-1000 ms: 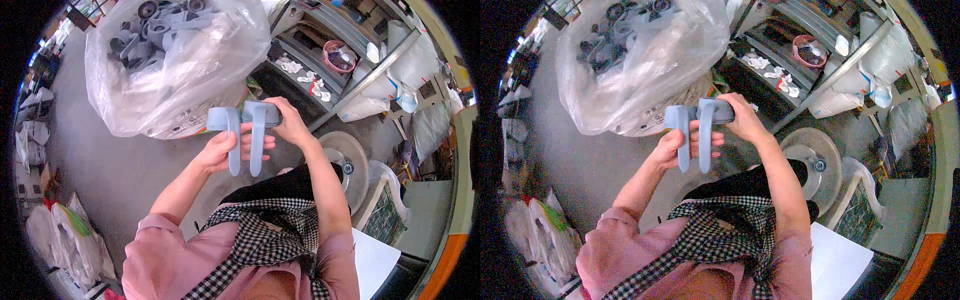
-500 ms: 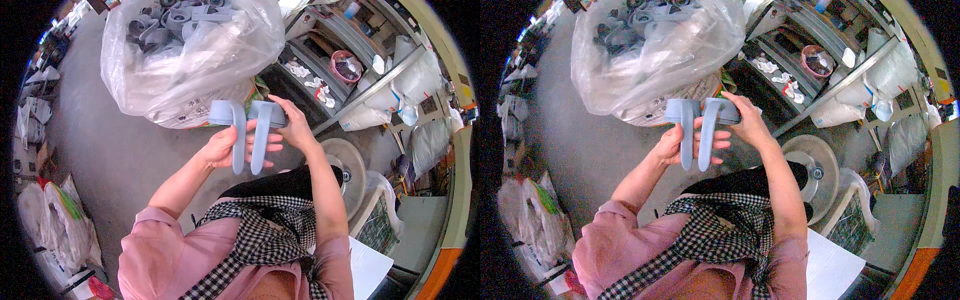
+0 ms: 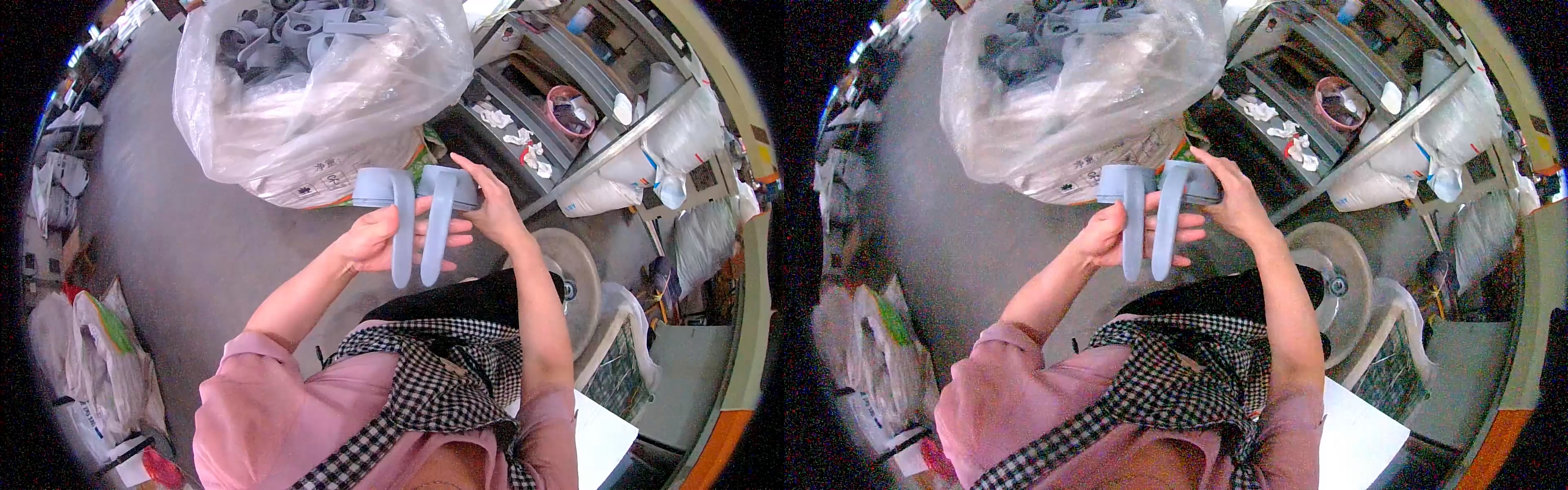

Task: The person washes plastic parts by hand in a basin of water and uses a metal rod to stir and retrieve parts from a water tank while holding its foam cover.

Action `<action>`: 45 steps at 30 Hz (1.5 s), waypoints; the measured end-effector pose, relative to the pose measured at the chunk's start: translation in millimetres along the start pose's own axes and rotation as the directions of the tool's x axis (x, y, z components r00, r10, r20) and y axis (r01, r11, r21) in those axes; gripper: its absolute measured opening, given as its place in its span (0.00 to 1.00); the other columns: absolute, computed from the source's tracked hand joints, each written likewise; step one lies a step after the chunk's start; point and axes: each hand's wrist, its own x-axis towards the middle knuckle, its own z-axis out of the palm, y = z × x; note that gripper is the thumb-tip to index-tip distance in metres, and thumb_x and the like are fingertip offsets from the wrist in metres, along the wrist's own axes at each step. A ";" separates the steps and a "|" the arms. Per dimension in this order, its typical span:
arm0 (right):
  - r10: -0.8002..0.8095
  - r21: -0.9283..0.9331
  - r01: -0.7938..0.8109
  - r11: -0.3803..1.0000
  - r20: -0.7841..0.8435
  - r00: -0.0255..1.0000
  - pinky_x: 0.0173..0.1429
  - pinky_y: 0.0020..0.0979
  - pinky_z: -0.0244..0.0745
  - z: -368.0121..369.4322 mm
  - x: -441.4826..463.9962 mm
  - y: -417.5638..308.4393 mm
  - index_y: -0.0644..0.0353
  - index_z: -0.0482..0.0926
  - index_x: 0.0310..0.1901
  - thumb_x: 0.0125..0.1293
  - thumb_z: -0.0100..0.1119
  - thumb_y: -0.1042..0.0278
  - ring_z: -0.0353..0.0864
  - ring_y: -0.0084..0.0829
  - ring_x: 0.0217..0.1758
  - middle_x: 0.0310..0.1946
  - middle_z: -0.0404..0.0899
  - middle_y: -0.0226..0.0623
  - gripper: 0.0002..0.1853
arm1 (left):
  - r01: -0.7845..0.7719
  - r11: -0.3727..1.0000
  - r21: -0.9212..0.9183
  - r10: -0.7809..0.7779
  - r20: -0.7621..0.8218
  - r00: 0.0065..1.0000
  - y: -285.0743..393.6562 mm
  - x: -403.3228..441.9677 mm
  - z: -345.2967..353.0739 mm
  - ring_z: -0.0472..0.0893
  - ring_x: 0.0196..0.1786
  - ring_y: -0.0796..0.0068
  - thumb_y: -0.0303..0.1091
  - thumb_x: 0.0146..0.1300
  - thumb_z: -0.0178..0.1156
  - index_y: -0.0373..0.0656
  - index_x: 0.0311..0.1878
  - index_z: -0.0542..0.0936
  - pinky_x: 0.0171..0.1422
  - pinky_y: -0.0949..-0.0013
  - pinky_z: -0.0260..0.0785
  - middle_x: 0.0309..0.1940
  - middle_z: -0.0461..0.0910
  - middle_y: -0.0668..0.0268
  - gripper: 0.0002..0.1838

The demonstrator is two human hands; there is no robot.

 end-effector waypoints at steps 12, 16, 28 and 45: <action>0.008 0.057 -0.009 0.998 0.017 1.000 0.57 0.33 0.70 6.8 -2.4 6.9 0.53 0.67 0.61 0.42 0.67 0.82 0.73 0.34 0.56 0.52 0.73 0.39 0.39 | 0.015 0.999 0.030 -0.016 0.042 0.999 2.9 -1.8 1.0 0.50 0.71 0.43 0.52 0.64 0.52 0.42 0.72 0.42 0.67 0.35 0.49 0.69 0.47 0.41 0.43; -0.047 0.140 0.047 0.989 -0.001 0.999 0.59 0.34 0.69 14.4 -1.2 10.7 0.54 0.68 0.59 0.41 0.65 0.84 0.72 0.38 0.57 0.53 0.73 0.40 0.37 | -0.009 0.997 0.074 0.005 0.044 0.999 1.8 0.3 8.7 0.52 0.71 0.42 0.47 0.65 0.52 0.41 0.72 0.41 0.67 0.36 0.50 0.68 0.48 0.40 0.42; -0.039 0.013 0.042 0.999 -0.134 0.990 0.54 0.33 0.73 9.7 -2.1 10.2 0.54 0.69 0.58 0.43 0.65 0.83 0.75 0.35 0.53 0.50 0.74 0.38 0.35 | 0.055 0.958 0.282 -0.014 -0.144 0.989 3.9 2.8 14.7 0.77 0.51 0.57 0.35 0.63 0.56 0.39 0.67 0.56 0.54 0.53 0.71 0.49 0.75 0.48 0.32; 0.039 0.062 -0.014 0.998 -0.422 0.906 0.61 0.36 0.67 -6.5 3.9 -12.1 0.58 0.64 0.61 0.53 0.62 0.77 0.66 0.44 0.62 0.60 0.62 0.49 0.31 | 0.011 0.748 0.664 0.306 -0.359 0.881 7.4 31.4 19.3 0.77 0.39 0.78 0.30 0.57 0.63 0.43 0.64 0.63 0.31 0.77 0.72 0.45 0.78 0.65 0.32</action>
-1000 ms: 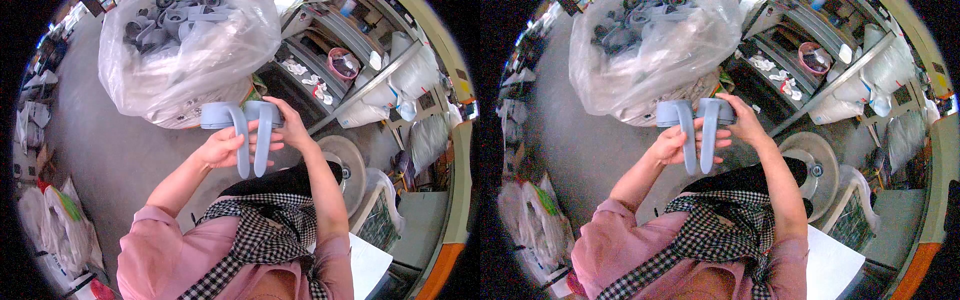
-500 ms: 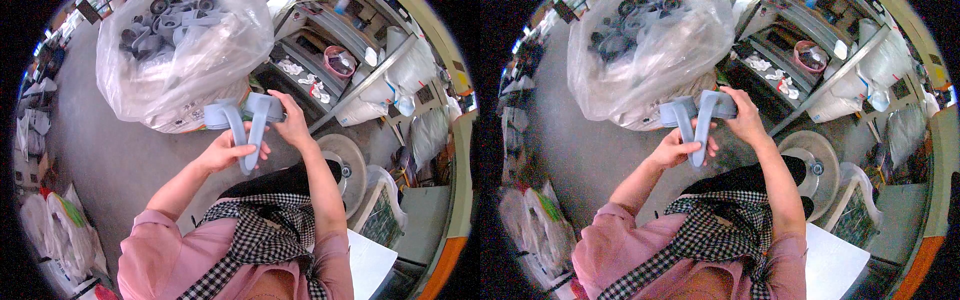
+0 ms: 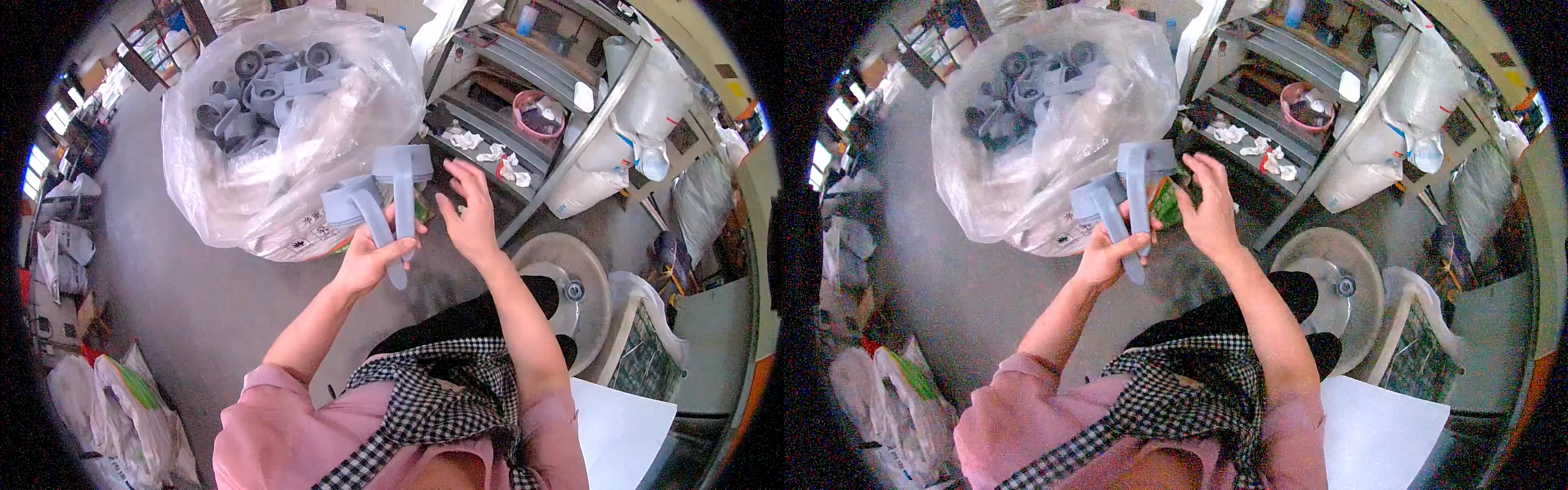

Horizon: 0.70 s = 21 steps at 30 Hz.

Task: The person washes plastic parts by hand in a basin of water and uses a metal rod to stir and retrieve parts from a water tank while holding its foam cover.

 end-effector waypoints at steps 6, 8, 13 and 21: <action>0.119 0.495 -0.243 0.834 0.267 0.956 0.41 0.23 0.73 2.9 -9.6 -14.0 0.67 0.77 0.41 0.63 0.57 0.74 0.78 0.22 0.36 0.36 0.76 0.33 0.08 | -0.078 0.997 -0.022 0.080 0.060 0.995 12.2 7.6 3.2 0.77 0.40 0.78 0.30 0.56 0.62 0.41 0.63 0.65 0.35 0.75 0.74 0.44 0.78 0.65 0.31; 0.040 0.431 -0.142 0.891 0.237 0.971 0.38 0.23 0.72 2.0 -8.2 -14.4 0.67 0.77 0.39 0.62 0.57 0.74 0.77 0.21 0.33 0.33 0.75 0.32 0.06 | -0.086 0.996 -0.022 0.087 0.090 0.992 7.1 7.9 -1.1 0.78 0.39 0.77 0.28 0.57 0.61 0.40 0.59 0.68 0.36 0.73 0.74 0.41 0.78 0.64 0.26; 0.159 0.156 -0.239 0.958 0.406 0.900 0.34 0.29 0.72 10.7 -18.2 10.9 0.68 0.78 0.36 0.60 0.59 0.66 0.79 0.30 0.29 0.31 0.79 0.41 0.11 | 0.155 0.984 -0.092 -0.146 0.093 0.985 -32.6 12.5 -22.3 0.79 0.35 0.75 0.29 0.62 0.56 0.38 0.47 0.74 0.34 0.72 0.73 0.36 0.79 0.63 0.11; 0.235 -0.204 -0.123 0.971 0.730 0.642 0.43 0.30 0.74 19.3 -47.7 100.9 0.66 0.79 0.42 0.62 0.58 0.65 0.81 0.32 0.37 0.34 0.82 0.43 0.13 | 0.632 0.737 -0.240 -0.667 -0.412 0.621 -153.3 -86.4 -115.9 0.76 0.23 0.71 0.27 0.61 0.55 0.36 0.36 0.75 0.21 0.69 0.66 0.26 0.77 0.60 0.04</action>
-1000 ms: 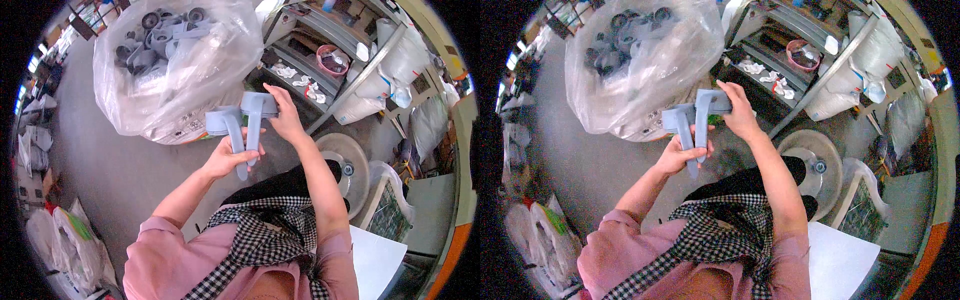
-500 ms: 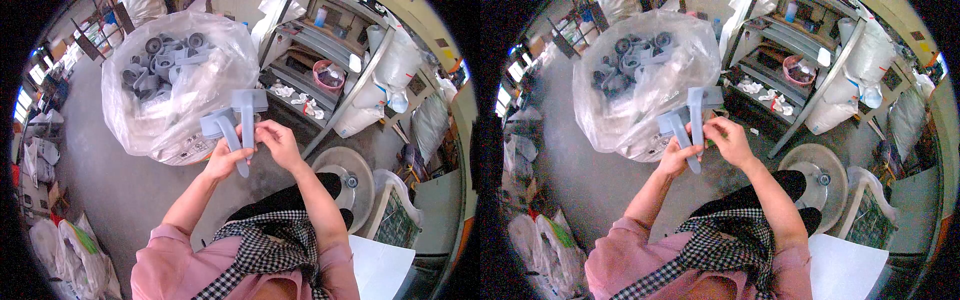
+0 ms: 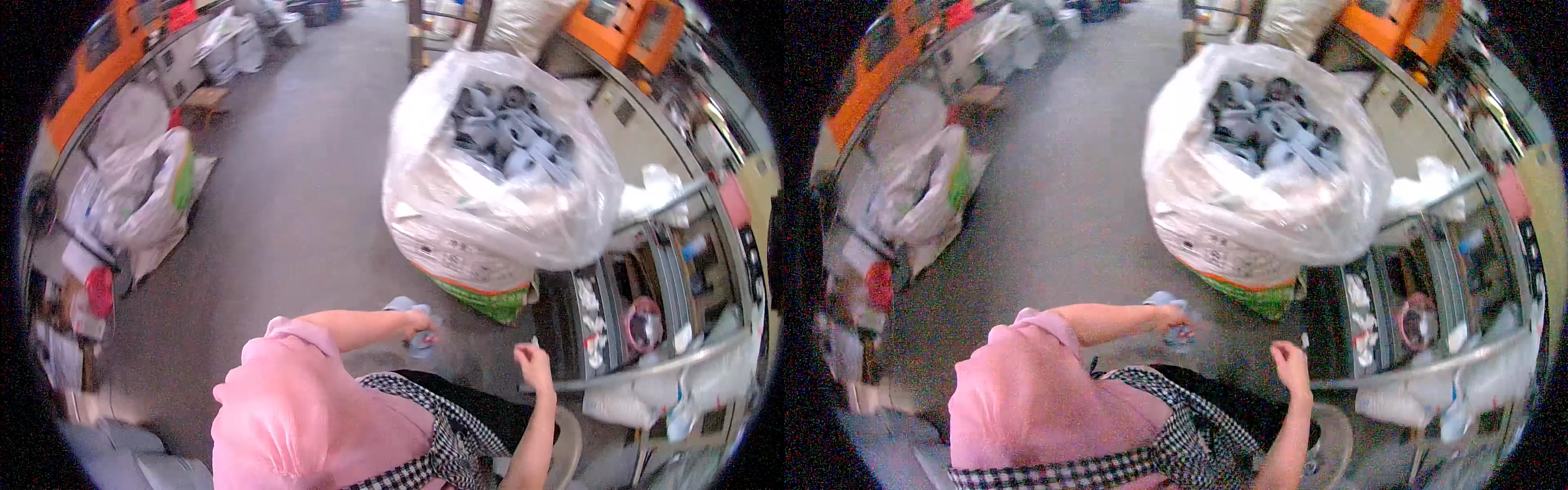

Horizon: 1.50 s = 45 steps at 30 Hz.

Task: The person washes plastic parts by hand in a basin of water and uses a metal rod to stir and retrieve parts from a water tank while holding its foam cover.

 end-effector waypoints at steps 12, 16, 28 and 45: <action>0.012 -0.093 0.003 0.996 0.164 0.986 0.41 0.27 0.74 -1.1 37.5 44.8 0.68 0.76 0.46 0.61 0.58 0.71 0.80 0.26 0.35 0.32 0.81 0.39 0.13 | -0.826 0.562 0.046 -0.011 -0.998 -0.063 -26.6 -379.7 -458.6 0.78 0.32 0.59 0.45 0.52 0.62 0.39 0.31 0.80 0.36 0.58 0.70 0.26 0.79 0.58 0.16; -0.002 -0.096 0.004 0.995 0.021 1.000 0.42 0.27 0.73 -13.7 23.2 27.8 0.66 0.77 0.46 0.59 0.60 0.68 0.77 0.25 0.34 0.31 0.79 0.35 0.15 | -0.725 0.674 0.140 0.092 -0.990 -0.106 -39.1 -382.8 -540.8 0.74 0.24 0.61 0.49 0.55 0.59 0.39 0.30 0.78 0.27 0.58 0.64 0.21 0.74 0.58 0.19; 0.455 0.242 -0.424 0.872 -0.719 0.526 0.48 0.31 0.73 -105.1 -197.7 177.9 0.63 0.78 0.45 0.63 0.57 0.63 0.80 0.31 0.41 0.37 0.82 0.43 0.14 | -0.008 0.858 0.513 -0.051 0.100 0.994 -11.5 93.2 -68.2 0.80 0.34 0.71 0.31 0.63 0.54 0.32 0.44 0.77 0.37 0.69 0.74 0.33 0.80 0.59 0.12; 0.913 0.600 -0.755 0.266 -0.408 -0.003 0.64 0.42 0.63 78.7 -232.5 478.8 0.44 0.53 0.69 0.51 0.67 0.56 0.63 0.63 0.61 0.61 0.61 0.58 0.44 | -0.444 0.359 0.821 -0.078 0.500 0.863 3.6 225.7 290.4 0.79 0.34 0.76 0.37 0.66 0.55 0.32 0.44 0.79 0.40 0.73 0.72 0.33 0.81 0.61 0.15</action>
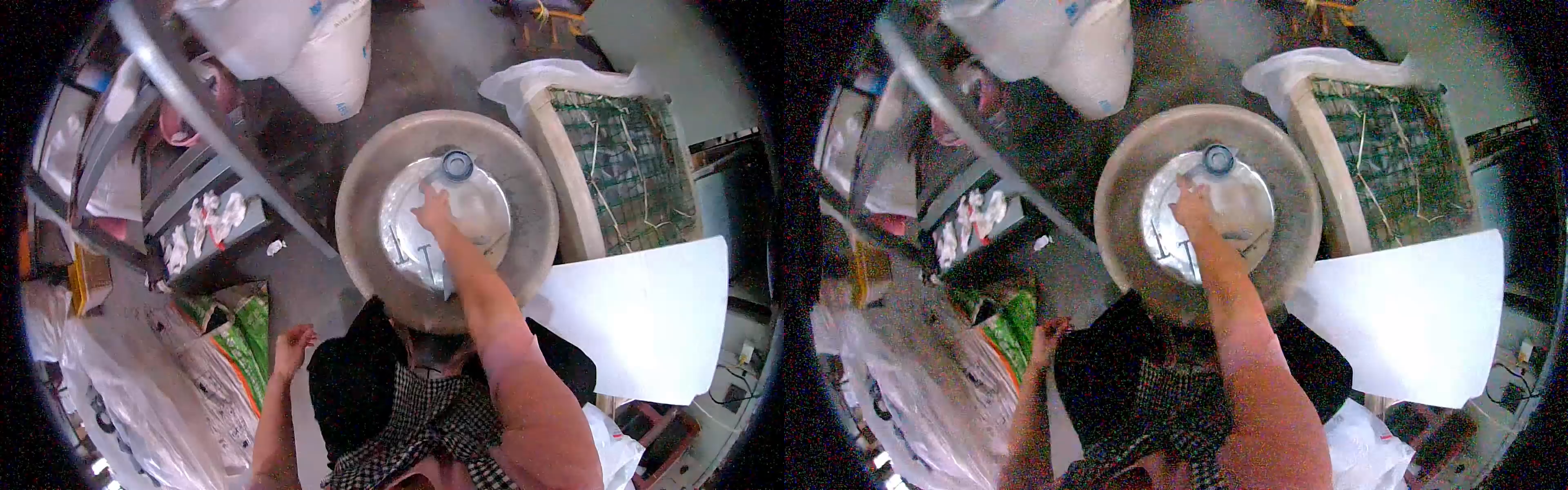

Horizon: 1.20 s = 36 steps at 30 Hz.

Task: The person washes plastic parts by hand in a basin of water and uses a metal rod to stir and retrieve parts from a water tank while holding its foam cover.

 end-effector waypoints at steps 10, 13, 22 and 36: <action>0.163 0.732 0.150 0.665 -0.338 0.927 0.48 0.40 0.77 -44.6 36.3 1.2 0.68 0.76 0.44 0.57 0.60 0.72 0.80 0.49 0.39 0.40 0.78 0.47 0.14 | -0.114 0.993 -0.008 0.114 0.095 0.989 124.3 93.4 56.2 0.77 0.35 0.79 0.38 0.66 0.55 0.34 0.47 0.78 0.43 0.75 0.69 0.34 0.80 0.65 0.15; 0.124 0.977 0.212 0.010 -0.212 0.969 0.52 0.37 0.77 -104.0 -20.4 -38.0 0.68 0.75 0.47 0.59 0.56 0.77 0.79 0.41 0.46 0.44 0.76 0.43 0.13 | -0.222 0.963 -0.156 0.249 0.188 0.950 169.7 108.4 77.5 0.76 0.39 0.78 0.40 0.67 0.53 0.36 0.51 0.76 0.47 0.74 0.69 0.38 0.79 0.65 0.17; -0.378 0.915 0.101 -0.391 -0.260 0.888 0.68 0.43 0.62 -195.1 -214.5 -176.5 0.71 0.67 0.57 0.61 0.52 0.78 0.71 0.41 0.59 0.57 0.69 0.45 0.21 | -0.299 0.560 -0.772 0.517 0.044 0.855 285.8 1.4 74.8 0.74 0.52 0.72 0.45 0.71 0.44 0.39 0.58 0.69 0.60 0.66 0.65 0.50 0.77 0.62 0.22; -0.403 0.700 0.634 0.328 -0.504 0.764 0.52 0.30 0.72 -251.7 -293.9 -192.8 0.63 0.74 0.51 0.59 0.60 0.72 0.75 0.29 0.50 0.48 0.76 0.41 0.18 | -0.432 0.539 -0.723 0.540 -0.097 0.836 254.5 -131.3 24.7 0.56 0.09 0.81 0.55 0.71 0.38 0.44 0.32 0.68 0.12 0.77 0.49 0.10 0.58 0.73 0.23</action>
